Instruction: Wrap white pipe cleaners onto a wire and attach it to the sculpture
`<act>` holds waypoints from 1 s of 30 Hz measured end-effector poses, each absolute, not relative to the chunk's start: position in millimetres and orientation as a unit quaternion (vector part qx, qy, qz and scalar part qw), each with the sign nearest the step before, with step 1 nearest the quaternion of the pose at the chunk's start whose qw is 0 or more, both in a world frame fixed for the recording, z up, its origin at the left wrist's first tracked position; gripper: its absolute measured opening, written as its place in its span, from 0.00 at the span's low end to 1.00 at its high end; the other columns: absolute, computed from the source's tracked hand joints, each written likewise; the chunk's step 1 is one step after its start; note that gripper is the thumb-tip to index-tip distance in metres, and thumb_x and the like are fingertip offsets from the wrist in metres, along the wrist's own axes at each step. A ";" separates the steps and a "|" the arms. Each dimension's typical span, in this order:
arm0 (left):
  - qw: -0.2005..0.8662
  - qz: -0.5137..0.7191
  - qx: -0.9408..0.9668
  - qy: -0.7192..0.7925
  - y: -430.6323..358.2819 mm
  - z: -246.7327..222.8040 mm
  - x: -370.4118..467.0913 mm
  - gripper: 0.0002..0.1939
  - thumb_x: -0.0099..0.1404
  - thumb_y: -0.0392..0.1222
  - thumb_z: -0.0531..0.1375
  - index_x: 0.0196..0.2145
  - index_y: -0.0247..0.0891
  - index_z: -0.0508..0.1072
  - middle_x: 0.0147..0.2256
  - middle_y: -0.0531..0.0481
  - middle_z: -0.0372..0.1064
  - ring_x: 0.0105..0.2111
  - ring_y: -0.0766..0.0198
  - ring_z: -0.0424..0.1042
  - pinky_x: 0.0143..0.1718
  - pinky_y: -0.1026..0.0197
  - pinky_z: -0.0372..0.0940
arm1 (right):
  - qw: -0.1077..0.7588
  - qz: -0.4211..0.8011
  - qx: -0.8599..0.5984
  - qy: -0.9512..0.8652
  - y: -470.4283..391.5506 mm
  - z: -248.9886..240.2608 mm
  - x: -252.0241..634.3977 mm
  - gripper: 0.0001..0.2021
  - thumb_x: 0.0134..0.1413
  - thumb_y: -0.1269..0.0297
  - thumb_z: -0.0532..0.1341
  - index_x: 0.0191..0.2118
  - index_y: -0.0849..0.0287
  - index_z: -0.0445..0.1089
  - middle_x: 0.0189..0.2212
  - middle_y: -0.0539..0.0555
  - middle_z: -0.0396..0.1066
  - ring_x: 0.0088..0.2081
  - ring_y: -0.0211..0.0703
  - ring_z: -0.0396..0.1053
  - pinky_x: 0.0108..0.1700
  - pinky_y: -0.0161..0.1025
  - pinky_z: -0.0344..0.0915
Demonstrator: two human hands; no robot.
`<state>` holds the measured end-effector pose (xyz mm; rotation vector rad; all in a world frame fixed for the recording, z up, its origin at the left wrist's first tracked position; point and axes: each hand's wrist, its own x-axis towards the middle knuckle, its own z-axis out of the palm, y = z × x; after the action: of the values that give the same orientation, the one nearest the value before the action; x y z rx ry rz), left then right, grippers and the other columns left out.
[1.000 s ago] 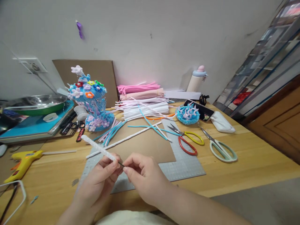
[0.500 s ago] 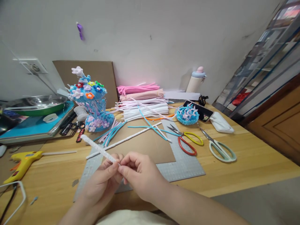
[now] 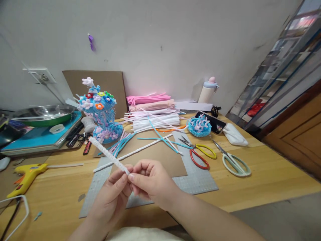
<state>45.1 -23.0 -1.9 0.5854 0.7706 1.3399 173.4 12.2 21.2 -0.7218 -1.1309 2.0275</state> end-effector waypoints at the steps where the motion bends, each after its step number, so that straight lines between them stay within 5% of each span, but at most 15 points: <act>1: 0.671 0.602 0.263 0.344 -22.8 -0.8 45.4 0.11 0.49 0.44 0.70 0.32 0.42 0.80 0.29 0.52 0.75 0.25 0.70 0.68 0.32 0.65 0.64 | 0.353 0.780 -0.273 -0.438 13.0 23.6 172.9 0.18 0.44 0.55 0.68 0.27 0.60 0.61 0.13 0.43 0.63 0.11 0.23 0.47 0.11 0.23 0.42; 7: 0.626 0.648 0.242 0.361 -23.5 2.4 49.7 0.10 0.44 0.43 0.72 0.28 0.42 0.80 0.35 0.52 0.74 0.38 0.64 0.70 0.42 0.64 0.65 | 0.348 0.801 -0.251 -0.418 12.0 25.5 169.7 0.18 0.43 0.55 0.69 0.27 0.60 0.59 0.13 0.42 0.63 0.10 0.23 0.46 0.11 0.23 0.40; 13: 0.648 0.632 0.223 0.363 -21.4 13.0 43.6 0.10 0.46 0.43 0.71 0.27 0.38 0.79 0.29 0.52 0.74 0.23 0.71 0.67 0.29 0.66 0.67 | 0.353 0.788 -0.240 -0.444 8.0 10.5 162.2 0.20 0.44 0.51 0.67 0.30 0.57 0.56 0.16 0.42 0.64 0.11 0.26 0.53 0.12 0.24 0.48; 17: 0.564 0.686 0.255 0.382 -1.3 56.2 14.8 0.11 0.44 0.43 0.72 0.24 0.36 0.77 0.21 0.53 0.72 0.24 0.70 0.70 0.32 0.68 0.68 | 0.375 0.592 -0.340 -0.627 31.4 7.2 169.3 0.18 0.49 0.48 0.61 0.33 0.59 0.61 0.25 0.47 0.67 0.25 0.35 0.69 0.26 0.33 0.66; 20: 0.501 0.667 0.374 0.406 23.2 94.0 -8.1 0.12 0.46 0.44 0.71 0.26 0.36 0.76 0.19 0.54 0.70 0.20 0.72 0.68 0.23 0.72 0.65 | 0.378 0.495 -0.411 -0.666 68.1 -2.6 191.9 0.15 0.53 0.52 0.58 0.32 0.60 0.64 0.26 0.49 0.67 0.28 0.36 0.68 0.31 0.35 0.67; 24: 0.511 0.479 0.523 0.486 55.0 98.1 -16.6 0.14 0.48 0.48 0.68 0.26 0.34 0.74 0.21 0.51 0.70 0.19 0.70 0.68 0.21 0.69 0.63 | 0.358 0.370 -0.526 -0.677 120.1 -26.5 234.3 0.12 0.58 0.58 0.58 0.36 0.64 0.67 0.32 0.53 0.69 0.33 0.39 0.69 0.38 0.39 0.67; 30: 0.485 0.251 0.628 0.555 65.7 32.4 2.3 0.12 0.52 0.46 0.64 0.22 0.33 0.73 0.18 0.49 0.69 0.16 0.66 0.66 0.19 0.65 0.59 | 0.249 0.243 -0.609 -0.713 163.6 -48.2 270.5 0.15 0.61 0.61 0.57 0.51 0.60 0.65 0.49 0.57 0.66 0.45 0.45 0.68 0.45 0.47 0.68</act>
<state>2.3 65.7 32.4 1.5279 1.3510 0.6113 270.5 163.6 -48.2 -1.6589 -1.9415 0.6632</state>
